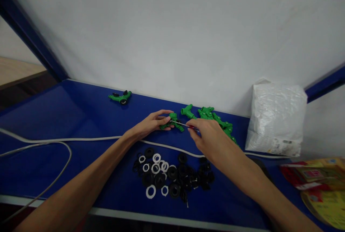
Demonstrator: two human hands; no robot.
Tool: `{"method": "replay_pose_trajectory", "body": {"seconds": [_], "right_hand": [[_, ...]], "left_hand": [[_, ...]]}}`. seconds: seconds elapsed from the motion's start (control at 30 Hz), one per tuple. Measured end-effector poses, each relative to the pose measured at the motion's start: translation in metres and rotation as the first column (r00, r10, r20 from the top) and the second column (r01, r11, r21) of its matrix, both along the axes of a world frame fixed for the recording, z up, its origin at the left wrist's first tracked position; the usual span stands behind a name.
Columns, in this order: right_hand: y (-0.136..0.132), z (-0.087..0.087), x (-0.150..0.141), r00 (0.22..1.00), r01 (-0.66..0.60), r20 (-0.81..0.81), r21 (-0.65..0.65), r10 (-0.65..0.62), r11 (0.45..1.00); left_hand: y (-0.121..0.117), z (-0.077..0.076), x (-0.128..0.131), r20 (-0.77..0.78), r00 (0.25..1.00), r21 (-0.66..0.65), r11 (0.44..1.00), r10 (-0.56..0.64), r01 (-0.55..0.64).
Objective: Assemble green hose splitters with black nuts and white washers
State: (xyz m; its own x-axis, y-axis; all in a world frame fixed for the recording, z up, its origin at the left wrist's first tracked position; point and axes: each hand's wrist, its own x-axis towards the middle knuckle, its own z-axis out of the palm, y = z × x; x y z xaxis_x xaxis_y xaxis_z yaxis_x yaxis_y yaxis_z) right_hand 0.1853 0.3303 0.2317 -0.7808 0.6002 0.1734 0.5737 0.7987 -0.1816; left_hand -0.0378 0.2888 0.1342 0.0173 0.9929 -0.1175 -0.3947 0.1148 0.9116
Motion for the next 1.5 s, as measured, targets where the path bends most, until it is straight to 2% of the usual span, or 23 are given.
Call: {"method": "replay_pose_trajectory", "body": {"seconds": [0.23, 0.33, 0.4, 0.53, 0.6, 0.8, 0.97, 1.07, 1.17, 1.27, 1.33, 1.4, 1.5], "right_hand": [[-0.001, -0.002, -0.003, 1.0, -0.017, 0.002, 0.011, 0.017, 1.0], [0.0, -0.002, -0.003, 0.997, -0.074, 0.024, 0.084, 0.072, 0.994], [-0.001, 0.0, -0.005, 0.992, -0.108, 0.081, 0.181, 0.095, 0.977], [-0.01, 0.008, -0.014, 0.965, -0.144, 0.259, 0.399, 0.039, 0.906], [-0.017, 0.013, -0.017, 0.954, -0.198, 0.292, 0.465, 0.062, 0.863], [-0.032, 0.022, -0.011, 0.898, -0.439, 0.283, 0.553, 0.336, 0.708], [-0.025, 0.028, -0.025, 0.917, -0.383, 0.31, 0.515, 0.249, 0.767], [-0.019, 0.032, -0.038, 0.904, -0.384, 0.377, 0.51, 0.201, 0.77], [-0.017, 0.033, -0.046, 0.914, -0.305, 0.399, 0.547, 0.077, 0.779], [-0.019, 0.033, -0.048, 0.913, -0.268, 0.406, 0.55, 0.027, 0.791], [-0.018, 0.032, -0.047, 0.915, -0.281, 0.4, 0.543, 0.051, 0.791], [-0.015, 0.03, -0.045, 0.918, -0.303, 0.386, 0.544, 0.087, 0.783], [-0.009, 0.028, -0.042, 0.915, -0.332, 0.38, 0.528, 0.133, 0.781]], "left_hand": [[0.0, 0.0, 0.0, 0.003, 1.0, 0.012, 1.0, -0.005, 0.005], [0.001, -0.002, 0.0, -0.001, 1.0, 0.011, 1.0, 0.004, -0.004], [0.001, -0.004, 0.0, 0.004, 1.0, 0.017, 1.0, 0.005, -0.005], [0.002, -0.007, -0.001, 0.012, 1.0, 0.041, 0.999, -0.004, 0.003], [0.002, -0.008, -0.002, 0.014, 1.0, 0.05, 0.999, -0.007, 0.006], [0.003, -0.011, -0.004, -0.013, 1.0, 0.099, 0.995, -0.023, 0.024], [0.004, -0.014, -0.003, 0.026, 0.999, 0.102, 0.995, -0.025, 0.022], [0.005, -0.013, -0.002, 0.031, 0.999, 0.085, 0.996, -0.029, 0.026], [0.004, -0.01, -0.002, 0.005, 1.0, 0.051, 0.999, -0.016, 0.015], [0.002, -0.004, -0.003, -0.023, 0.999, 0.022, 0.999, -0.041, 0.041], [0.001, -0.001, -0.003, -0.111, 0.991, 0.039, 0.996, -0.076, 0.081], [0.001, -0.001, -0.002, -0.262, 0.963, 0.078, 0.993, -0.068, 0.091], [-0.001, -0.001, 0.002, -0.493, 0.869, 0.149, 0.988, 0.039, 0.04]]}}
